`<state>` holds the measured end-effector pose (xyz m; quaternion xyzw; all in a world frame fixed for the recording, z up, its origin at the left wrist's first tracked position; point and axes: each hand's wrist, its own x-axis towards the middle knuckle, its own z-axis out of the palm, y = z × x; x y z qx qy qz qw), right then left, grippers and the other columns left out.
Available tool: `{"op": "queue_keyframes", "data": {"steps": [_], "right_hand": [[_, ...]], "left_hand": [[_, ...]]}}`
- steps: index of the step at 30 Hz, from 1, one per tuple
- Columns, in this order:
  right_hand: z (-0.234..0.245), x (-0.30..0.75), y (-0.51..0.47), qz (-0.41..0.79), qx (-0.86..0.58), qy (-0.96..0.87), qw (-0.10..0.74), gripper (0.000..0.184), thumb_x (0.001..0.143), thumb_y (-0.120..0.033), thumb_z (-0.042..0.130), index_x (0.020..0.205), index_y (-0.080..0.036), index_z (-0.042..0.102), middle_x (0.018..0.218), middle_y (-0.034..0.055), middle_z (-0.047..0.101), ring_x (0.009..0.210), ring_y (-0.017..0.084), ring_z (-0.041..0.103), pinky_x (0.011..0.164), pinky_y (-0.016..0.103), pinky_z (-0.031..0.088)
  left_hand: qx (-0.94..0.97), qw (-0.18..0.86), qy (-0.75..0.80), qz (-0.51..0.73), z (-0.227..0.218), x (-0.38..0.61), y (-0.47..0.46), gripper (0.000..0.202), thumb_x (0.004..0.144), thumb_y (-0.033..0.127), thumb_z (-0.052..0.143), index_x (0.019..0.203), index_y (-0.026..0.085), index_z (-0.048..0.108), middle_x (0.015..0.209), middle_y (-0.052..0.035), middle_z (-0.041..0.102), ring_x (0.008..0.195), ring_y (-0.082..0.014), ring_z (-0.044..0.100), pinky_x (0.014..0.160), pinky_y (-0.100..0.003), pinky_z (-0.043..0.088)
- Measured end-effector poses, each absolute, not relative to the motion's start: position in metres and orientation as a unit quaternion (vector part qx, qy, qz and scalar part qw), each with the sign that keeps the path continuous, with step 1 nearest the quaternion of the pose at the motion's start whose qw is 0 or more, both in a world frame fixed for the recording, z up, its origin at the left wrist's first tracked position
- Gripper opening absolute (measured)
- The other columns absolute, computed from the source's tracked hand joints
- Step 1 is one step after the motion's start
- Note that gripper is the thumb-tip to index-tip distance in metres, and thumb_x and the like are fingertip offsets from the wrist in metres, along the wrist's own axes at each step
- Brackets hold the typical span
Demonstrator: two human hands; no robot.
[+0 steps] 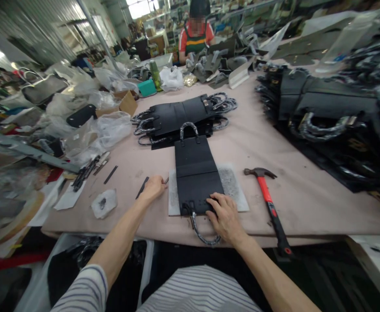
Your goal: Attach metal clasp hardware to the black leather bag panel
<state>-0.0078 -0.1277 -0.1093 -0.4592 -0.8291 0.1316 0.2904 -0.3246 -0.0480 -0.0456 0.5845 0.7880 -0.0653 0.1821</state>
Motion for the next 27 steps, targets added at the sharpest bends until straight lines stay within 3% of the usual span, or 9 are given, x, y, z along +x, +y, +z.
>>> {"op": "queue_keyframes", "data": {"steps": [6,10,12,14,16,18,24,27], "right_hand": [[-0.100,-0.004,-0.128,0.160,-0.461,-0.821,0.297,0.043,0.093,-0.027,0.058,0.135,-0.020,0.057,0.135,0.0140,0.058,0.126,0.032,0.050,0.109,0.054,0.041],[-0.097,-0.002,-0.128,0.174,-0.443,-0.827,0.299,0.046,0.090,-0.024,0.059,0.136,-0.020,0.056,0.137,0.0144,0.057,0.127,0.032,0.049,0.108,0.055,0.041],[-0.097,-0.002,-0.128,0.175,-0.444,-0.824,0.304,0.045,0.089,-0.024,0.060,0.134,-0.021,0.058,0.136,0.0144,0.058,0.126,0.033,0.050,0.107,0.056,0.041],[-0.097,-0.002,-0.128,0.175,-0.448,-0.820,0.310,0.045,0.089,-0.024,0.060,0.133,-0.021,0.059,0.135,0.0145,0.058,0.125,0.033,0.050,0.107,0.056,0.041],[-0.097,-0.002,-0.128,0.176,-0.447,-0.820,0.310,0.045,0.089,-0.024,0.060,0.134,-0.021,0.059,0.135,0.0146,0.058,0.125,0.033,0.050,0.107,0.056,0.041],[-0.097,-0.002,-0.128,0.179,-0.445,-0.823,0.305,0.044,0.089,-0.024,0.060,0.133,-0.020,0.060,0.135,0.0147,0.058,0.125,0.033,0.050,0.108,0.056,0.040],[-0.094,-0.002,-0.129,0.170,-0.450,-0.823,0.301,0.041,0.089,-0.023,0.061,0.130,-0.019,0.060,0.135,0.0141,0.058,0.125,0.031,0.050,0.111,0.055,0.038],[-0.093,-0.003,-0.130,0.169,-0.454,-0.821,0.301,0.040,0.090,-0.022,0.060,0.130,-0.019,0.059,0.135,0.0136,0.058,0.127,0.031,0.050,0.113,0.055,0.036]], "left_hand": [[0.600,0.179,0.778,-0.062,-0.043,-0.335,-0.041,0.011,0.086,0.020,0.062,0.086,0.016,0.073,0.099,-0.0174,0.077,0.102,-0.0316,0.073,0.082,-0.033,0.055],[0.519,0.274,0.796,0.148,-0.034,-0.328,-0.057,0.014,0.086,0.025,0.060,0.076,0.016,0.062,0.077,-0.0116,0.074,0.074,-0.0257,0.074,0.067,-0.031,0.056],[0.451,0.405,0.737,0.299,-0.031,-0.308,-0.070,0.018,0.085,0.033,0.064,0.083,0.015,0.059,0.075,-0.0086,0.073,0.061,-0.0215,0.072,0.058,-0.028,0.055],[0.397,0.523,0.636,0.404,-0.032,-0.277,-0.085,0.038,0.078,0.041,0.074,0.101,0.015,0.059,0.077,-0.0059,0.074,0.060,-0.0206,0.072,0.056,-0.027,0.056],[0.356,0.598,0.559,0.451,-0.036,-0.245,-0.097,0.064,0.069,0.043,0.085,0.120,0.015,0.056,0.079,-0.0042,0.074,0.065,-0.0217,0.074,0.060,-0.028,0.059],[0.333,0.626,0.516,0.481,-0.042,-0.219,-0.104,0.072,0.067,0.042,0.089,0.125,0.015,0.056,0.080,-0.0038,0.075,0.070,-0.0211,0.076,0.066,-0.028,0.060],[0.415,0.552,0.507,0.516,-0.062,-0.199,-0.104,0.032,0.078,0.036,0.084,0.091,0.015,0.065,0.086,-0.0058,0.076,0.080,-0.0181,0.075,0.083,-0.030,0.060],[0.454,0.529,0.510,0.504,-0.068,-0.203,-0.105,0.023,0.083,0.033,0.078,0.088,0.016,0.063,0.087,-0.0060,0.075,0.083,-0.0181,0.074,0.086,-0.032,0.060]]}}
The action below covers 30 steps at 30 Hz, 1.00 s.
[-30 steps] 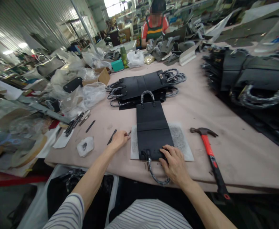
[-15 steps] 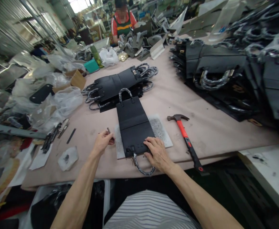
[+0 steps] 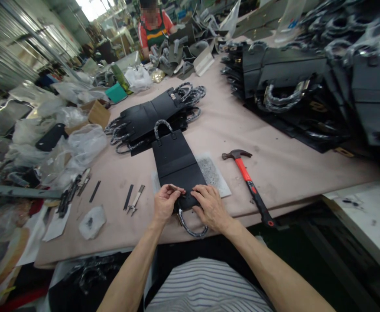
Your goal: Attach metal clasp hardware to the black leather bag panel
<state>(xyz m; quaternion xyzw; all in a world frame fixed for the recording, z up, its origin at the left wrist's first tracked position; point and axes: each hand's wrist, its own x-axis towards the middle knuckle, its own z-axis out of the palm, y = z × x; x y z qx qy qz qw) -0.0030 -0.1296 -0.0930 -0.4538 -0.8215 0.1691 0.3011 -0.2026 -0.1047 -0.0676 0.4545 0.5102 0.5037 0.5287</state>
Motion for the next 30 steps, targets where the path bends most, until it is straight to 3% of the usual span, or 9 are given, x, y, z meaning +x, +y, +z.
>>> {"op": "queue_keyframes", "data": {"steps": [16,24,30], "right_hand": [[-0.093,-0.002,-0.130,0.176,-0.458,-0.820,0.296,0.042,0.089,-0.024,0.061,0.131,-0.019,0.059,0.136,0.0129,0.058,0.128,0.031,0.049,0.114,0.055,0.034],[-0.092,-0.002,-0.130,0.172,-0.458,-0.820,0.297,0.044,0.087,-0.023,0.062,0.131,-0.020,0.060,0.135,0.0129,0.059,0.127,0.032,0.049,0.113,0.056,0.035],[-0.094,-0.004,-0.130,0.172,-0.457,-0.818,0.303,0.043,0.088,-0.023,0.061,0.131,-0.020,0.060,0.134,0.0132,0.059,0.126,0.032,0.049,0.112,0.055,0.037]], "left_hand": [[0.490,0.494,0.523,0.492,-0.080,-0.203,-0.109,0.013,0.088,0.026,0.068,0.093,0.018,0.059,0.091,-0.0066,0.077,0.087,-0.0201,0.075,0.088,-0.036,0.059],[0.539,0.457,0.530,0.469,-0.082,-0.203,-0.110,0.002,0.091,0.021,0.062,0.092,0.019,0.062,0.090,-0.0049,0.076,0.087,-0.0187,0.074,0.087,-0.032,0.058],[0.596,0.396,0.545,0.438,-0.077,-0.199,-0.112,0.007,0.093,0.019,0.057,0.094,0.021,0.064,0.090,-0.0029,0.075,0.085,-0.0183,0.073,0.083,-0.030,0.057]]}}
